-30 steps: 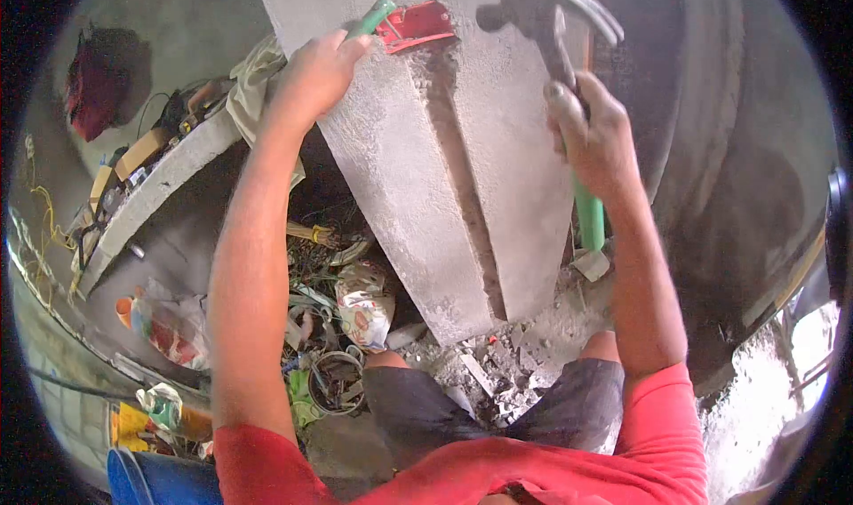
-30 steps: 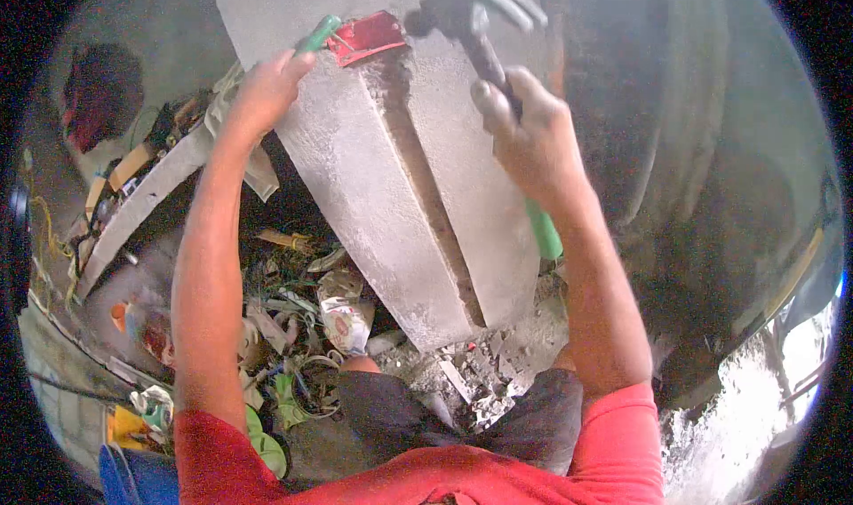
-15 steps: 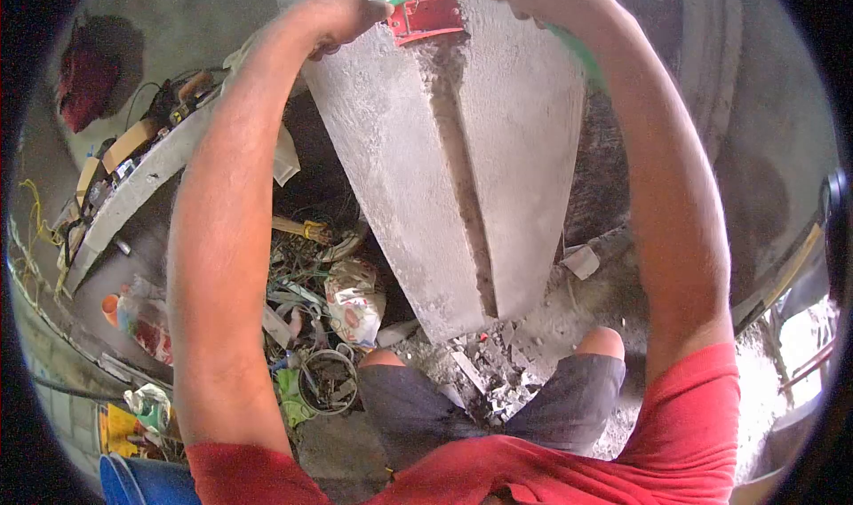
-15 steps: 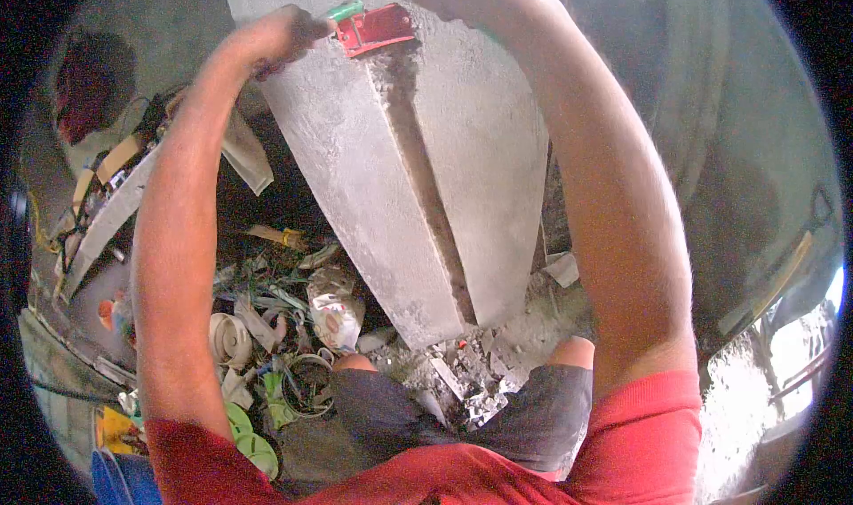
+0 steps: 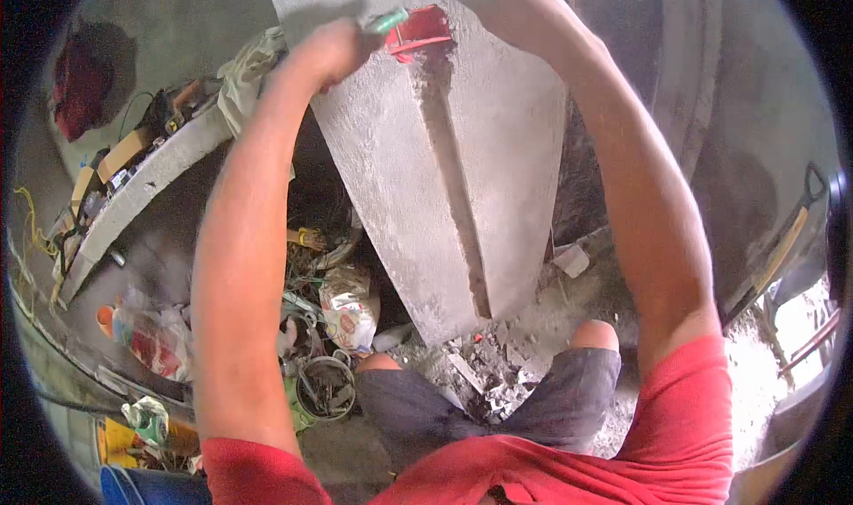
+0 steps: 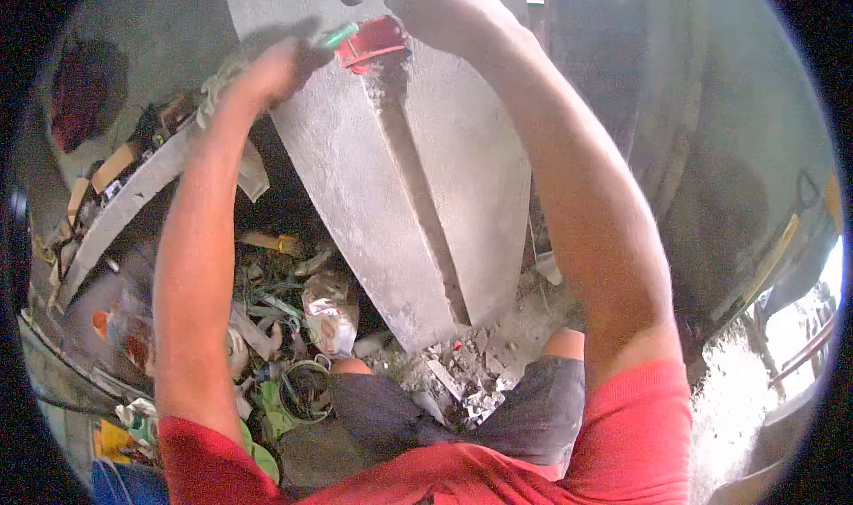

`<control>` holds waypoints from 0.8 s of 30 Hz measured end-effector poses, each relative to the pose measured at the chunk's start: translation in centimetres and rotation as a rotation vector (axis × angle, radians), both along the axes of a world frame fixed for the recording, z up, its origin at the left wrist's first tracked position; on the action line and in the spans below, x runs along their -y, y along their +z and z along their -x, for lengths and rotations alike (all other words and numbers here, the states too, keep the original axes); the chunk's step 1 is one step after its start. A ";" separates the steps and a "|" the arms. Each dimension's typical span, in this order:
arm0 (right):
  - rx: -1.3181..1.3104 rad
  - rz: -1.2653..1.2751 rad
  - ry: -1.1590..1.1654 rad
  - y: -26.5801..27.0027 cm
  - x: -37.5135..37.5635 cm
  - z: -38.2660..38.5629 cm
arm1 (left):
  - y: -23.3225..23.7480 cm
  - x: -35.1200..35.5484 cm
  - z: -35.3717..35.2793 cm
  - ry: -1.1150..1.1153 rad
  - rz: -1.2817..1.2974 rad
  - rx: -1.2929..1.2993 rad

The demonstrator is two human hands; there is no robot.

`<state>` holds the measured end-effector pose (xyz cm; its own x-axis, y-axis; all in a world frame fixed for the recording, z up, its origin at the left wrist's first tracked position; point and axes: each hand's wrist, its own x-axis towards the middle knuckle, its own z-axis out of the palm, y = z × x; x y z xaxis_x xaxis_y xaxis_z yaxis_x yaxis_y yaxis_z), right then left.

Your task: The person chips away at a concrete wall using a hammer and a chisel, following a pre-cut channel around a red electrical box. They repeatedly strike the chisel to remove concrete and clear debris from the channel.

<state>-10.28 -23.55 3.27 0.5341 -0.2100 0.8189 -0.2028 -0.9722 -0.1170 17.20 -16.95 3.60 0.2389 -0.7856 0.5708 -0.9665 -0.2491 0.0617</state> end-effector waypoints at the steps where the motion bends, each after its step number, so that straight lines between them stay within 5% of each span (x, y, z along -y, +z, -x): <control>1: 0.082 -0.046 0.026 -1.0 -0.8 0.7 | -0.6 -0.9 -0.5 -0.119 0.165 0.204; 3: 0.299 -0.037 0.048 -4.4 1.2 0.8 | -2.4 -3.0 0.4 -0.237 0.492 -0.055; 4: 0.413 -0.108 0.030 -6.1 1.7 1.5 | -3.3 -6.6 4.3 -0.222 0.651 -0.519; 7: 0.529 -0.470 -0.015 -11.8 1.7 4.6 | -5.2 -9.8 3.8 -0.354 0.806 -0.729; 11: 0.639 -1.052 0.203 -22.1 4.4 7.2 | -9.0 -9.8 5.1 -0.200 0.249 -0.490; 13: 0.742 -1.334 0.293 -27.2 5.2 8.0 | -10.6 -8.0 4.0 -0.358 0.086 0.365; 18: 0.760 -1.668 0.233 -38.8 6.7 10.0 | -10.6 -4.0 4.2 -0.123 -0.252 0.401; 20: 0.843 -1.859 0.210 -42.1 7.1 10.8 | -10.1 -2.1 3.6 -0.240 0.008 0.682; 24: 0.968 -1.881 0.307 -43.5 7.8 11.6 | -9.8 0.1 4.8 -0.132 -0.011 0.681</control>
